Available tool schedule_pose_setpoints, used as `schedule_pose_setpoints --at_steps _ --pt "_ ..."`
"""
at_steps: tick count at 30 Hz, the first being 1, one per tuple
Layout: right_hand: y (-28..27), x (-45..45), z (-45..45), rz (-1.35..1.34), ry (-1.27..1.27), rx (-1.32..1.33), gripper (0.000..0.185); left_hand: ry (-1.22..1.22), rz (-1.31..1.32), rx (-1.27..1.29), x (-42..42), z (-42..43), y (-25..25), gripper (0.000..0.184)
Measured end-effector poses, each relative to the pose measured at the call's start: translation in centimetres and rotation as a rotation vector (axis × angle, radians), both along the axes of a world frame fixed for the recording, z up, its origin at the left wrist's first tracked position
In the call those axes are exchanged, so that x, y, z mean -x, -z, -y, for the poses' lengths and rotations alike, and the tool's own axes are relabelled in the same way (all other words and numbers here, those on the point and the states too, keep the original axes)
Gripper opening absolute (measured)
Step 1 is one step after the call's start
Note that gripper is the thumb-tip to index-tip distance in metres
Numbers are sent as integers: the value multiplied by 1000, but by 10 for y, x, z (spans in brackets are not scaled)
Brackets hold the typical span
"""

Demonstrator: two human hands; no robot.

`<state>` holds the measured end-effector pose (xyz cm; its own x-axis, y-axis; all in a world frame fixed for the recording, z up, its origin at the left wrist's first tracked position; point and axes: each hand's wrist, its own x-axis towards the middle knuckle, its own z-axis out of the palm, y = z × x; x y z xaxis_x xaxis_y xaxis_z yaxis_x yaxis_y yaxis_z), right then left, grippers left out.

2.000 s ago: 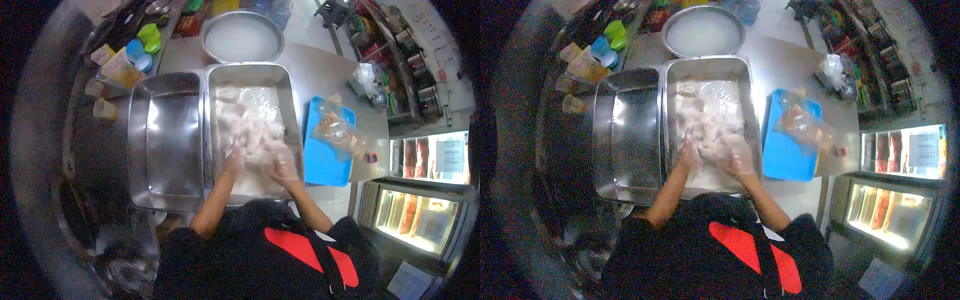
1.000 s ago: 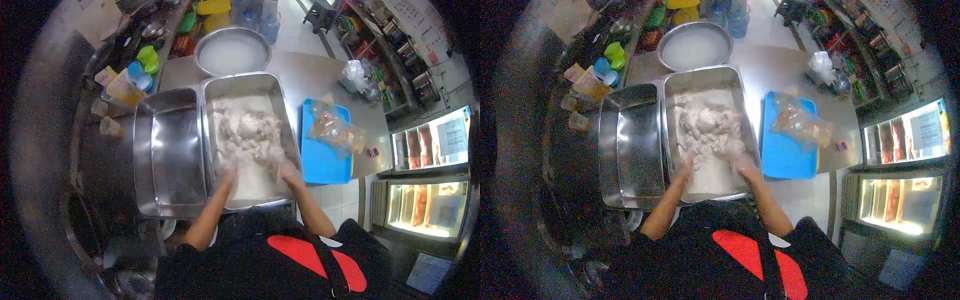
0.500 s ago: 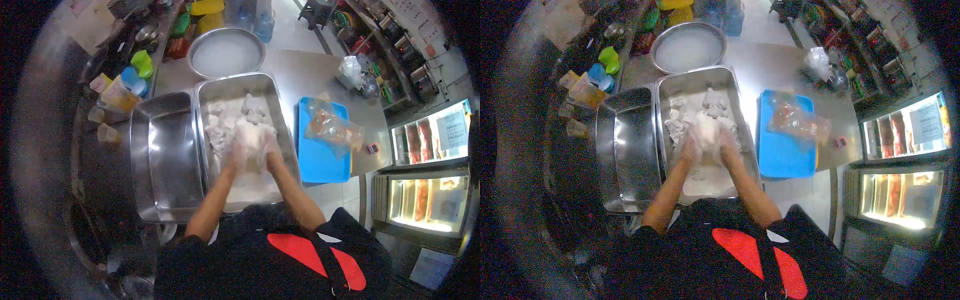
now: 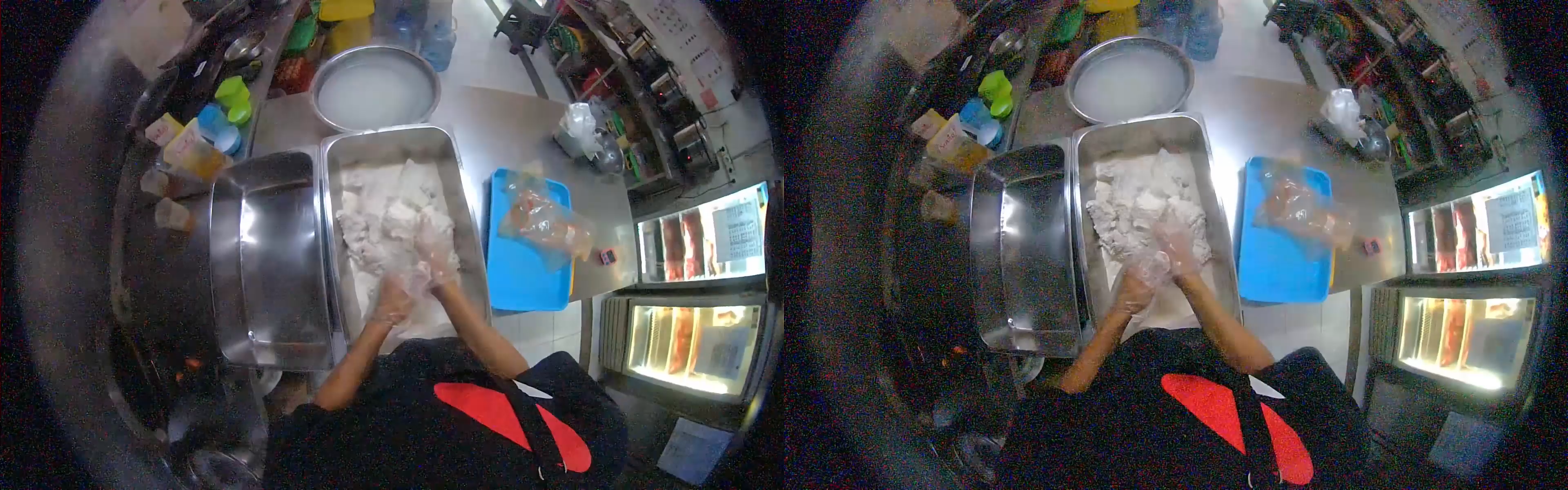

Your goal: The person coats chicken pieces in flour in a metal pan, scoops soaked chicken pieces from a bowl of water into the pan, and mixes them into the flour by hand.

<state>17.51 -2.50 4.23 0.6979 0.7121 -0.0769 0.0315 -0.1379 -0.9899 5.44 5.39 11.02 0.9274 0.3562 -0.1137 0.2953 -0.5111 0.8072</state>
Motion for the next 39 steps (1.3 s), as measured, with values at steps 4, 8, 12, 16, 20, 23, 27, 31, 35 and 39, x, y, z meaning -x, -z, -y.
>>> schedule_pose_setpoints --at_steps 4,8,12,16,20,23,27,31,35,39 --pt "-73 -23 -51 -82 116 102 49 240 123 297 0 27 10 34" --pt "-34 -59 -59 359 -6 136 50 -48 185 -158 -1 14 18 31" --pt "-21 -41 -39 716 -77 493 39 92 117 -120 -8 -20 64 29" --pt "-25 -23 -44 394 -174 440 32 -109 70 52 -10 -21 9 27" --pt "-57 -29 -44 455 -86 432 32 -70 237 242 -14 -12 6 24" --pt "-59 -34 -44 459 -74 419 33 -30 136 339 -14 -2 5 24" --pt "-47 -42 -47 451 -63 407 33 86 39 213 -9 -6 1 23" --pt "-15 -80 -49 424 -41 465 34 -133 259 740 -4 -34 38 45" --pt "29 -130 -56 316 -79 631 34 -822 443 1159 3 -23 152 45" --pt "51 -127 -69 204 -165 690 35 -923 147 870 -3 -35 143 62"
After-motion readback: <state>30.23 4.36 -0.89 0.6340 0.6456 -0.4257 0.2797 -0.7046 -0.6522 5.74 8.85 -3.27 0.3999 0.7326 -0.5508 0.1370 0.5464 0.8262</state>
